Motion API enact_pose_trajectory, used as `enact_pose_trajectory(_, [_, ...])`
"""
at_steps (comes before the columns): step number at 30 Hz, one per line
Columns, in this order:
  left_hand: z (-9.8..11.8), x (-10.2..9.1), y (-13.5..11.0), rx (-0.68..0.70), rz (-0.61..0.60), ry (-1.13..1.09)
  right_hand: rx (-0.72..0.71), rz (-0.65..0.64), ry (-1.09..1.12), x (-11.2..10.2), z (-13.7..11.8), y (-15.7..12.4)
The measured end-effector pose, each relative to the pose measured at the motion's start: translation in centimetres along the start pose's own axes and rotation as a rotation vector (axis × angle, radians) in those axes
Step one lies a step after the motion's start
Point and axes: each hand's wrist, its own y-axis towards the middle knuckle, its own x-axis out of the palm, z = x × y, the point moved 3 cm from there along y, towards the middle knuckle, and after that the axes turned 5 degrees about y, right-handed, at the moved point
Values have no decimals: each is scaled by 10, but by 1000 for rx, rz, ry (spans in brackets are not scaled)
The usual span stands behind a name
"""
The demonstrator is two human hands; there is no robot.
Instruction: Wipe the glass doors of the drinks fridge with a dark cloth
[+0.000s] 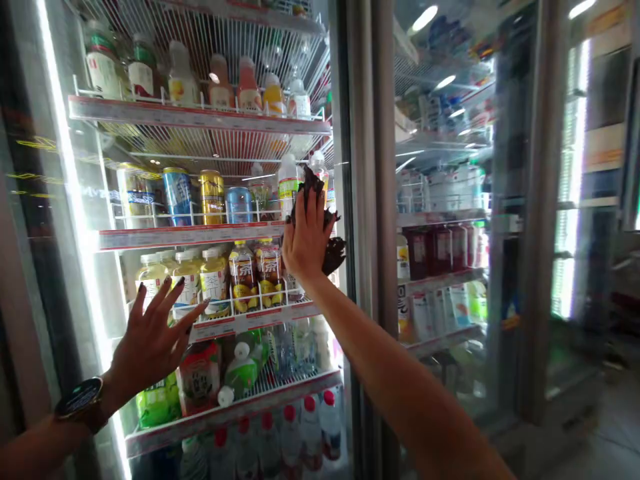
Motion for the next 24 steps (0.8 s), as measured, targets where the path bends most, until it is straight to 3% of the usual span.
enact_pose_trajectory(1, [0,1,0,-1,0,4,-29,-10,1,1,-14,-1])
enact_pose_trajectory(3, [0,3,0,-6,-9,9,-142,-78,41,7,-42,-42])
enact_pose_trajectory(6, [0,3,0,-13,-30,13,-346,-295,155,18,-63,-163])
enact_pose_trajectory(9, [-1,0,1,-11,-30,11,-531,-522,253,20,-50,-279])
enact_pose_trajectory(11, [-1,-1,2,-6,-26,2,-639,-600,282,13,-30,-313])
enact_pose_trajectory(12, [-1,-1,2,-6,-23,-3,-672,-612,278,9,-20,-311])
enact_pose_trajectory(14, [-2,-1,1,-7,-21,-3,-666,-567,233,1,-3,-266])
enact_pose_trajectory(17, [0,0,-1,-5,-26,21,-455,-332,130,-6,4,-136])
enact_pose_trajectory(20, [3,0,-3,11,-36,43,-233,-64,95,-5,-21,-22])
enact_pose_trajectory(22, [2,1,-3,6,-28,37,-199,2,103,1,-50,7])
enact_pose_trajectory(24, [-4,2,-2,-6,17,5,-255,-28,114,8,-80,-6])
